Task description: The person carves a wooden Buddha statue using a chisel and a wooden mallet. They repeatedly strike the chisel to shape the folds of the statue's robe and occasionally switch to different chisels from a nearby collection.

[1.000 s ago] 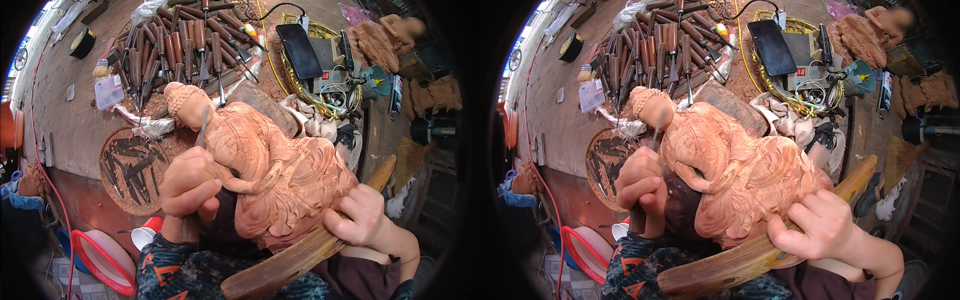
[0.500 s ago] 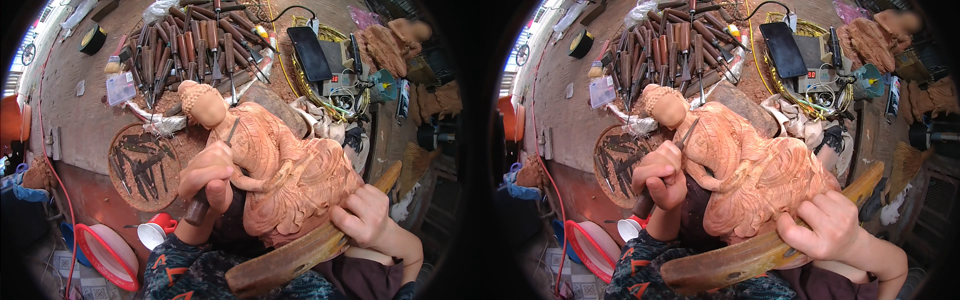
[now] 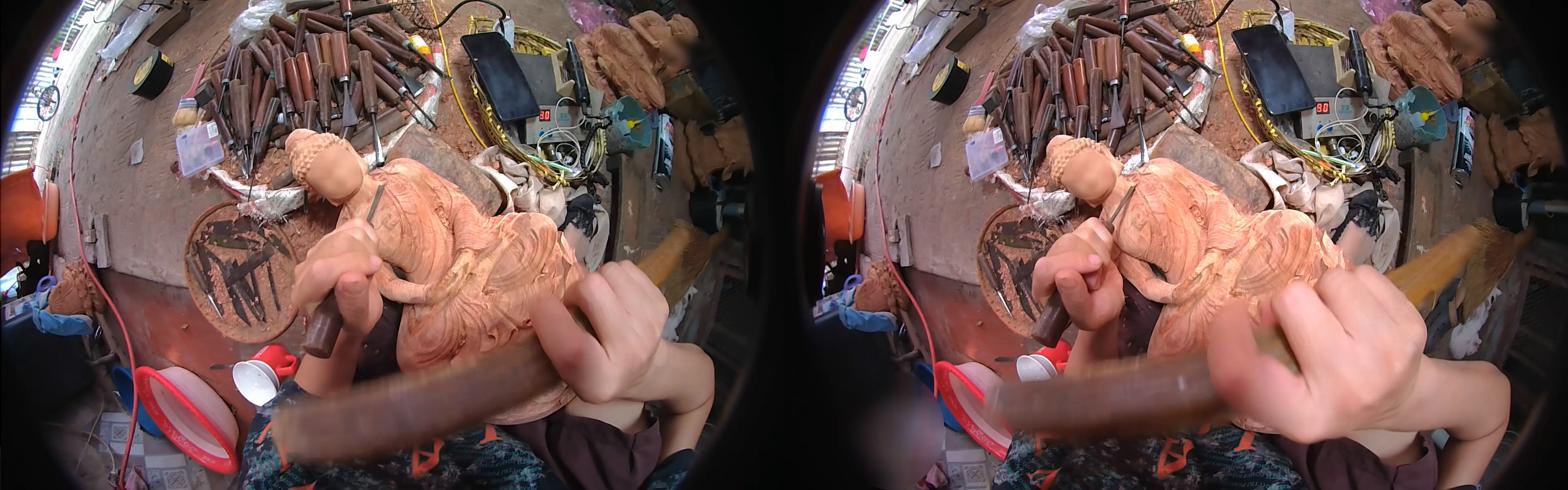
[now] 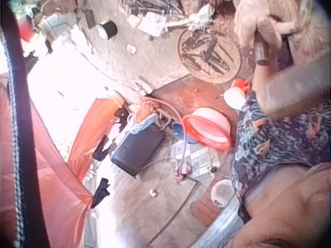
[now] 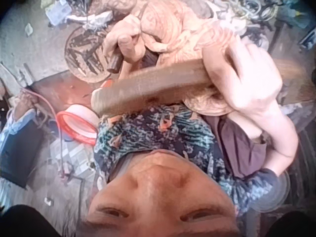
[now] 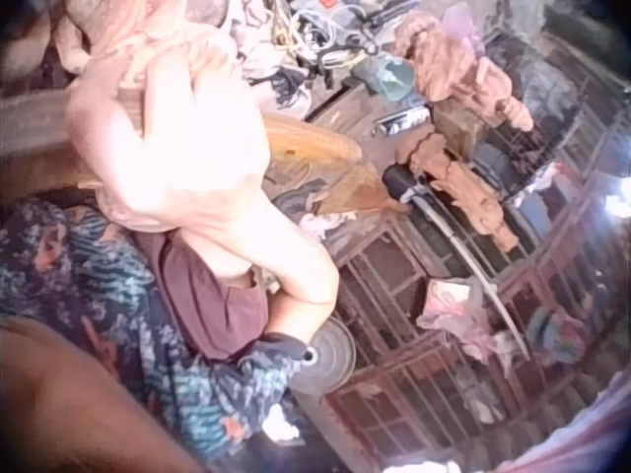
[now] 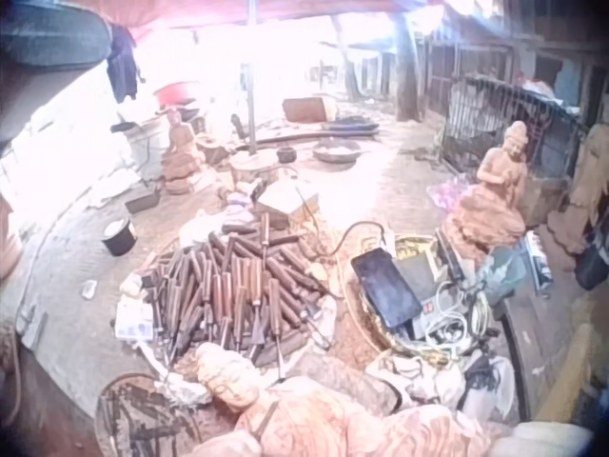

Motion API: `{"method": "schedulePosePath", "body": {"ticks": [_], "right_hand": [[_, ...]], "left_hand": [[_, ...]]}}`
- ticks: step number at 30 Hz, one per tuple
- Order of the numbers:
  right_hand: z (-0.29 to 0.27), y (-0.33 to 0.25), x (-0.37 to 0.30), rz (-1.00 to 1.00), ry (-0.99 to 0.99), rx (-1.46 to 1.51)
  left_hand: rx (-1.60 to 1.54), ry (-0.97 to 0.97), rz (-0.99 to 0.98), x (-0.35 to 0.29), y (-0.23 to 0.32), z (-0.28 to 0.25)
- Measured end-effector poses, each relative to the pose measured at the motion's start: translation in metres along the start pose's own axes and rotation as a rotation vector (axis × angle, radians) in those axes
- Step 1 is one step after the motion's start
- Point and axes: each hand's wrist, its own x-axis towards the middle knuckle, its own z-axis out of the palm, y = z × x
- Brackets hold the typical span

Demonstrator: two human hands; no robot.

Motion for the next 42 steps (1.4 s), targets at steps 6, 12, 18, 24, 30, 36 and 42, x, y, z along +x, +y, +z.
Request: {"method": "schedulePosePath", "body": {"ticks": [6, 12, 18, 24, 30, 36, 42], "right_hand": [[-0.003, 0.007, -0.001, -0.107, -0.072, 0.037], [-0.01, 0.013, -0.003, -0.102, -0.088, 0.036], [-0.008, 0.013, -0.003, 0.006, -0.067, 0.077], [0.002, 0.013, -0.014, 0.079, -0.078, 0.007], [-0.007, 0.01, -0.011, 0.052, -0.127, 0.124], [-0.008, 0.007, -0.007, 0.028, -0.073, 0.185], [-0.006, 0.012, -0.007, 0.035, -0.101, 0.067]], "left_hand": [[0.027, 0.031, 0.023, -0.003, -0.002, 0.005], [0.053, 0.024, -0.04, 0.0, -0.001, 0.01], [0.014, 0.073, -0.068, 0.011, -0.005, 0.011], [0.14, 0.138, 0.119, 0.008, -0.005, 0.018], [0.014, 0.075, -0.023, 0.009, 0.0, 0.013], [0.01, 0.106, -0.059, 0.011, 0.0, 0.014], [0.036, 0.178, -0.093, 0.012, -0.004, 0.023]]}}
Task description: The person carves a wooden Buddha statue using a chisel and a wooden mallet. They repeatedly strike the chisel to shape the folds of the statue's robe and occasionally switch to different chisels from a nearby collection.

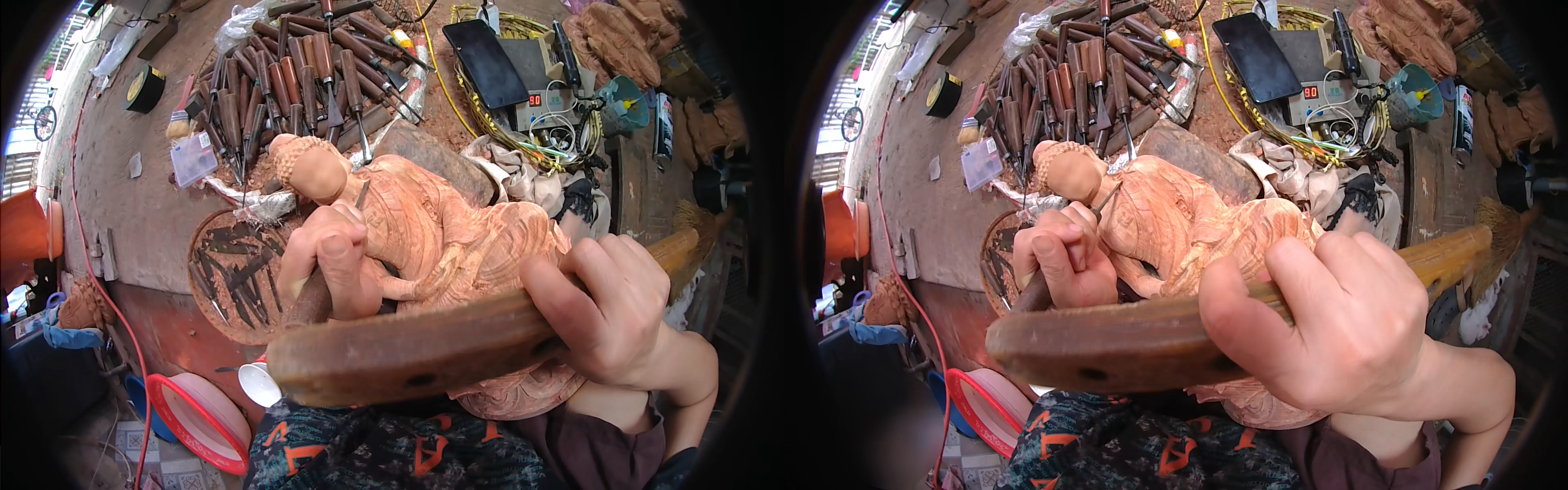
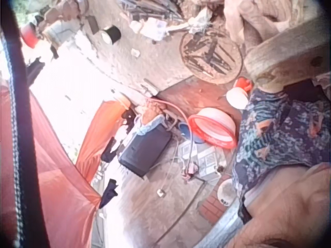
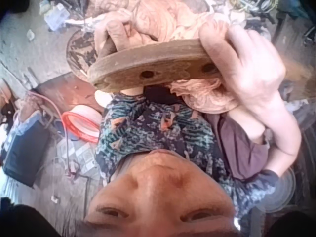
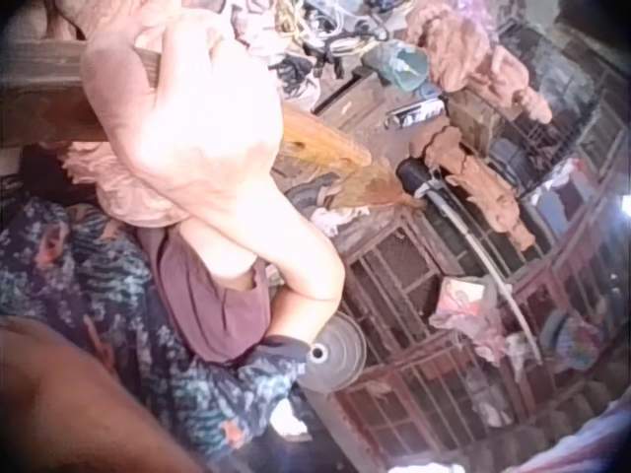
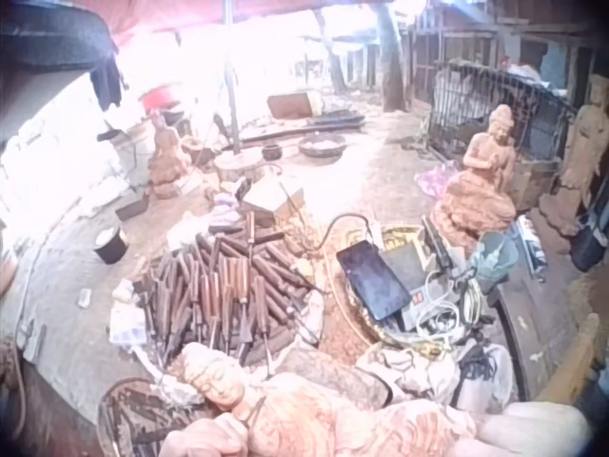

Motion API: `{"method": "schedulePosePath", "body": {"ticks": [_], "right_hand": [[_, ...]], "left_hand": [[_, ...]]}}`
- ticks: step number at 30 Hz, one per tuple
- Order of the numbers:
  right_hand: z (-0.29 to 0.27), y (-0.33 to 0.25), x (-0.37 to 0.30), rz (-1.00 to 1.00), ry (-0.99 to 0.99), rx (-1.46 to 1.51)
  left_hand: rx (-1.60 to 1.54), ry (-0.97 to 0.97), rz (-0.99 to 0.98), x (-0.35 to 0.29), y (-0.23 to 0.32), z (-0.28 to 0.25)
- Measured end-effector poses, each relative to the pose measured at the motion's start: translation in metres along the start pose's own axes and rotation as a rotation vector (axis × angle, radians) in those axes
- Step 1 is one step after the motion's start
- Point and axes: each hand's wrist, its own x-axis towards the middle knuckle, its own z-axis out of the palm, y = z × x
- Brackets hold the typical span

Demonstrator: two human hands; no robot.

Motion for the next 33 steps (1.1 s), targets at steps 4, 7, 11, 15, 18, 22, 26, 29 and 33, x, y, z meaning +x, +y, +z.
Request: {"method": "schedulePosePath", "body": {"ticks": [4, 7, 11, 15, 18, 22, 26, 29, 33], "right_hand": [[0.002, 0.002, -0.002, -0.006, 0.068, 0.065], [-0.001, -0.001, 0.0, 0.069, 0.0, -0.021], [0.002, 0.001, -0.005, 0.024, 0.025, 0.011], [0.001, 0.002, -0.009, 0.049, -0.003, -0.014], [0.003, 0.002, -0.011, 0.072, -0.012, -0.022], [0.013, 0.001, -0.016, 0.08, 0.01, 0.005], [0.018, -0.005, -0.024, 0.06, -0.003, 0.048], [0.022, -0.007, -0.027, 0.031, 0.001, 0.072], [0.026, -0.006, -0.027, 0.036, 0.025, 0.085]], "left_hand": [[0.047, -0.011, -0.023, 0.004, 0.003, 0.0], [0.053, -0.033, -0.03, 0.004, 0.003, 0.0], [0.044, -0.034, -0.039, 0.001, 0.005, 0.0], [0.038, -0.058, -0.002, -0.001, 0.001, 0.003], [0.082, -0.098, 0.01, 0.002, 0.007, -0.005], [-0.032, 0.021, 0.163, 0.019, 0.007, -0.014], [-0.088, -0.069, 0.093, 0.016, 0.002, -0.016], [-0.086, -0.06, 0.083, 0.014, -0.002, -0.021], [-0.063, -0.054, 0.089, 0.012, -0.004, -0.019]]}}
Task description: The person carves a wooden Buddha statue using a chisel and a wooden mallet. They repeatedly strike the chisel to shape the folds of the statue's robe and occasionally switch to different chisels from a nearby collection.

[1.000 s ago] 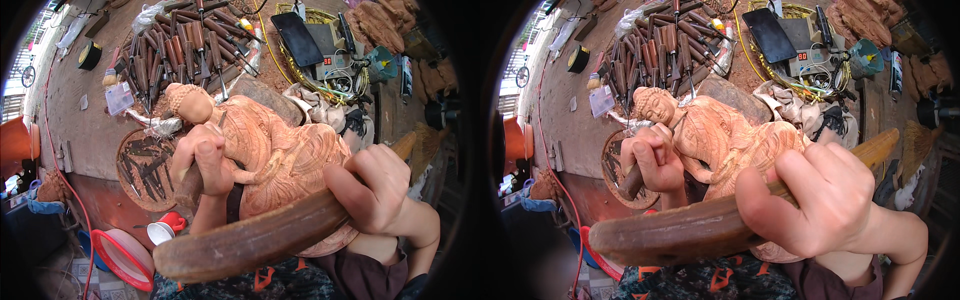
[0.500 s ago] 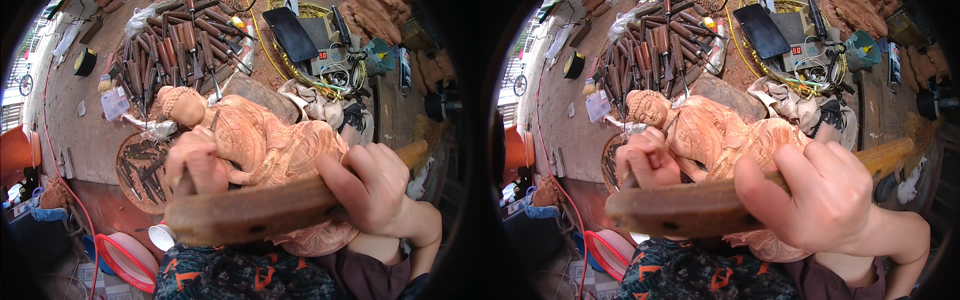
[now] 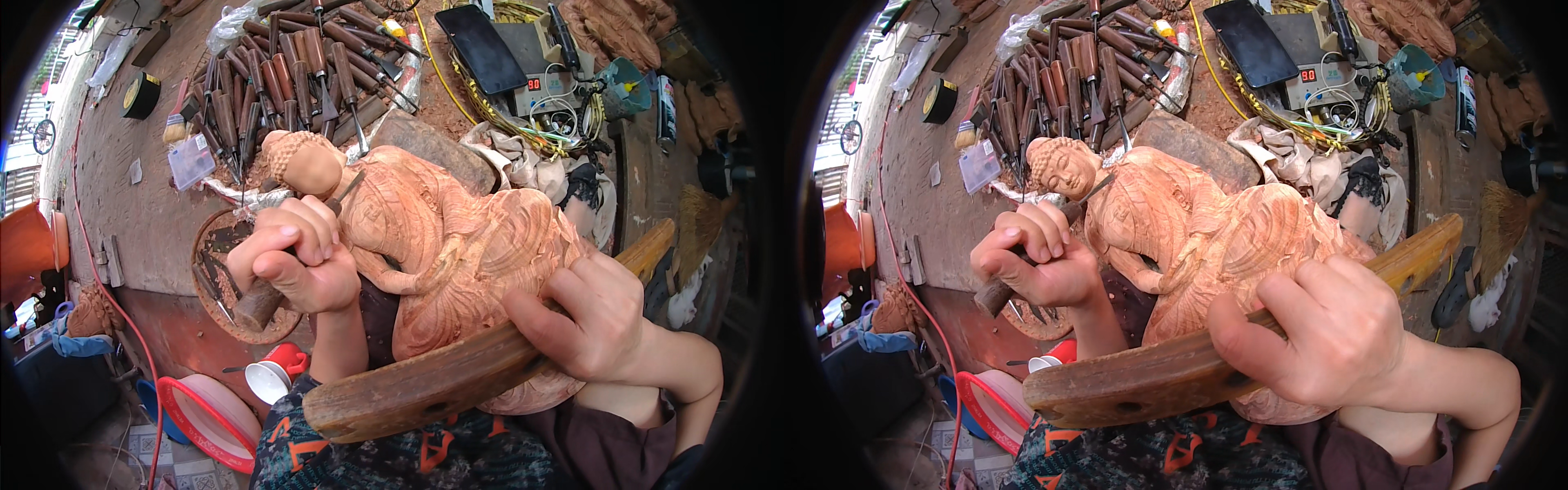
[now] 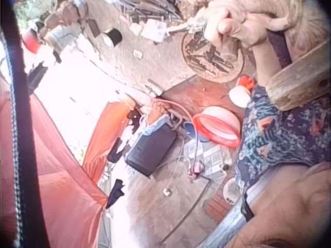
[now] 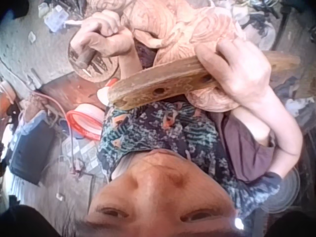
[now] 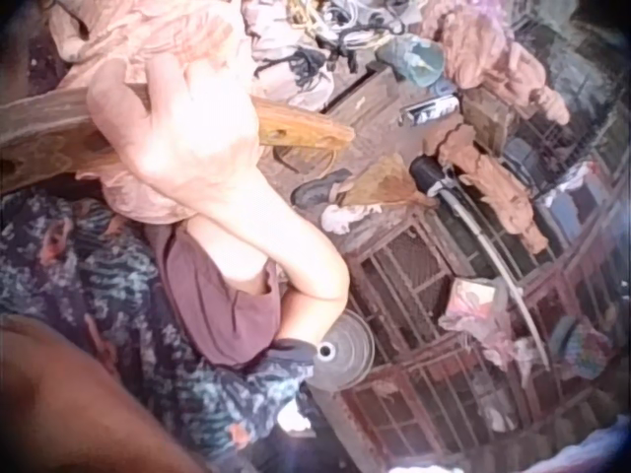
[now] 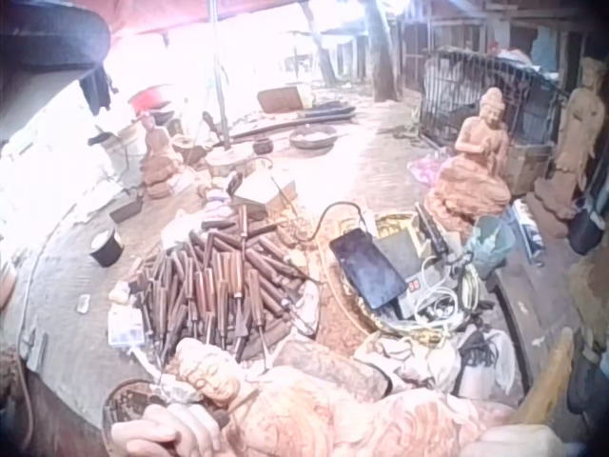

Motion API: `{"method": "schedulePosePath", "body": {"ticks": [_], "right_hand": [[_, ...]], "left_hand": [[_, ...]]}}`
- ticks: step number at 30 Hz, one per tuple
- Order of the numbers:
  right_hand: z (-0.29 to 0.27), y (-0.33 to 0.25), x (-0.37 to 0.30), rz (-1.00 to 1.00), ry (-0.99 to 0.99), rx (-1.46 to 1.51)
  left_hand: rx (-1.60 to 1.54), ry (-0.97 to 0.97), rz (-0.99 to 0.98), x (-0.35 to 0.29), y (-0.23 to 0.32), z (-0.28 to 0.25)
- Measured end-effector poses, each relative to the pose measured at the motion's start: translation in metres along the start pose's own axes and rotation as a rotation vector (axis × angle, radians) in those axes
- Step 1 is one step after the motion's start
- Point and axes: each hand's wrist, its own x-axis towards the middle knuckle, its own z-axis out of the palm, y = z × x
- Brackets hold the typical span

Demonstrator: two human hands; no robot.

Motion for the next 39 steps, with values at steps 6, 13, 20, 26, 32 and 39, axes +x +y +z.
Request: {"method": "schedulePosePath", "body": {"ticks": [6, 13, 20, 26, 32, 39], "right_hand": [[0.001, 0.002, 0.0, 0.003, 0.01, 0.012], [0.0, 0.001, -0.001, 0.015, -0.004, 0.009], [0.001, 0.001, -0.004, 0.052, 0.005, 0.013], [0.004, -0.004, -0.004, 0.077, 0.021, 0.029], [0.001, 0.0, -0.005, 0.042, 0.013, 0.017], [0.001, 0.006, -0.012, 0.022, 0.04, 0.061]], "left_hand": [[0.082, 0.012, 0.015, -0.002, 0.001, 0.012], [0.088, -0.016, 0.038, -0.003, 0.001, 0.013], [-0.011, -0.123, -0.017, 0.008, -0.005, 0.011], [0.126, -0.093, -0.125, 0.039, -0.021, 0.028], [0.102, -0.311, -0.331, 0.062, -0.03, 0.043], [0.26, -0.192, -0.092, 0.041, -0.003, 0.046]]}}
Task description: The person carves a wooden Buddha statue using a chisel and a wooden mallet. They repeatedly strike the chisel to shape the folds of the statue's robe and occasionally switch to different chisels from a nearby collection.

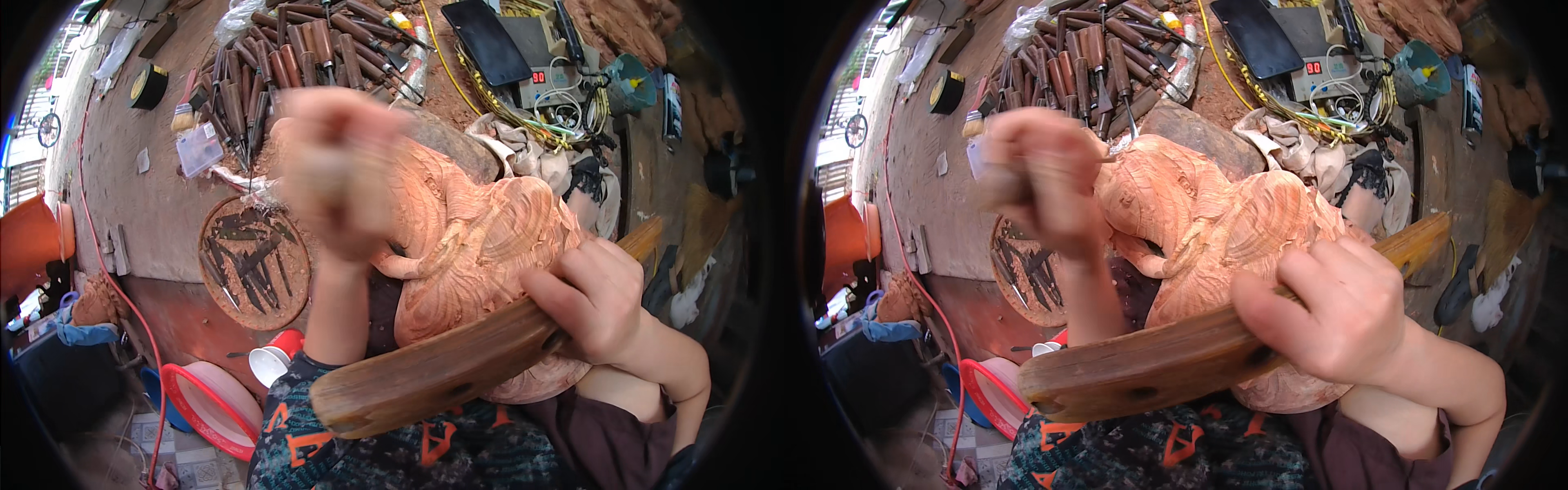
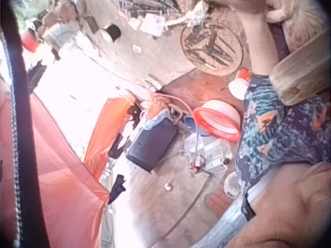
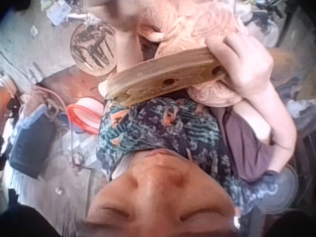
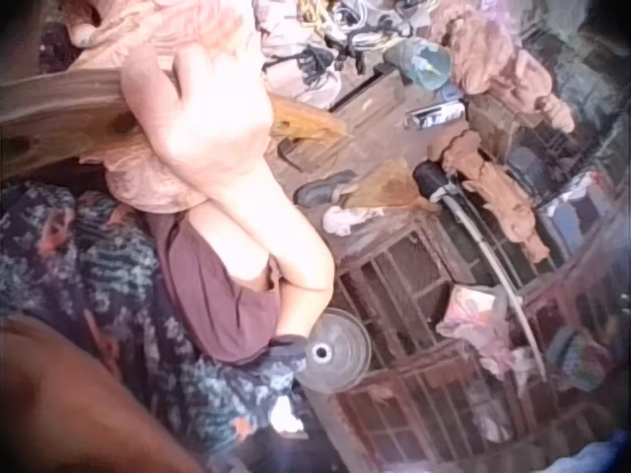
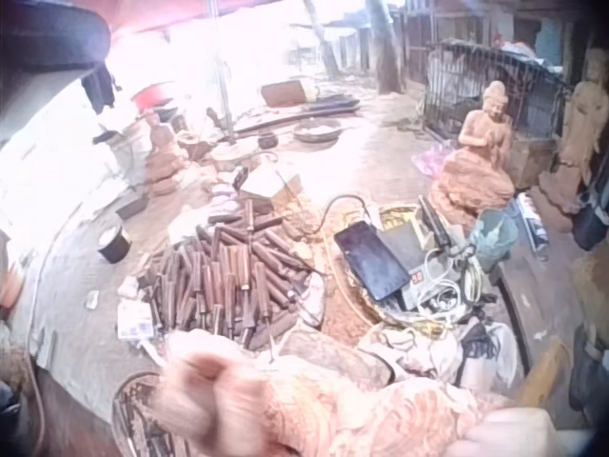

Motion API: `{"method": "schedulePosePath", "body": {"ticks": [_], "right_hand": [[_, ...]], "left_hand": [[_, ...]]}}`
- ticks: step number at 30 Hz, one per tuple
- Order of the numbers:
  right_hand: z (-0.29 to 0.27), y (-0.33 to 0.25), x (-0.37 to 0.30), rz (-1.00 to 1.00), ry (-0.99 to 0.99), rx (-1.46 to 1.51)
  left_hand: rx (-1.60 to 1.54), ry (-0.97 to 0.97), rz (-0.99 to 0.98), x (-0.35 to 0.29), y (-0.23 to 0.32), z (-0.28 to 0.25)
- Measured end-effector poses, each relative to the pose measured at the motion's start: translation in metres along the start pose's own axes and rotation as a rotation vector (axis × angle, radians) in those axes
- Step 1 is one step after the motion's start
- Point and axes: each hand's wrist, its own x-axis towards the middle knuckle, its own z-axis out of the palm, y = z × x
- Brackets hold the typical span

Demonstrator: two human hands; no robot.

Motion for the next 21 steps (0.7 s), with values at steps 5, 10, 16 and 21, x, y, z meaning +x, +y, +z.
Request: {"method": "schedulePosePath", "body": {"ticks": [5, 10, 16, 21], "right_hand": [[-0.009, 0.013, -0.01, -0.017, 0.029, 0.063], [-0.008, 0.028, -0.036, 0.066, 0.305, 0.092], [-0.013, 0.025, -0.052, 0.331, 0.16, 0.116], [-0.007, 0.028, -0.055, 0.363, 0.136, 0.07]], "left_hand": [[0.225, -0.567, 0.233, -0.039, 0.01, 0.034], [0.183, -0.567, 0.377, -0.045, 0.001, 0.039], [0.097, -0.518, 0.28, -0.041, -0.002, 0.028], [0.091, -0.457, 0.241, -0.032, -0.001, 0.023]]}}
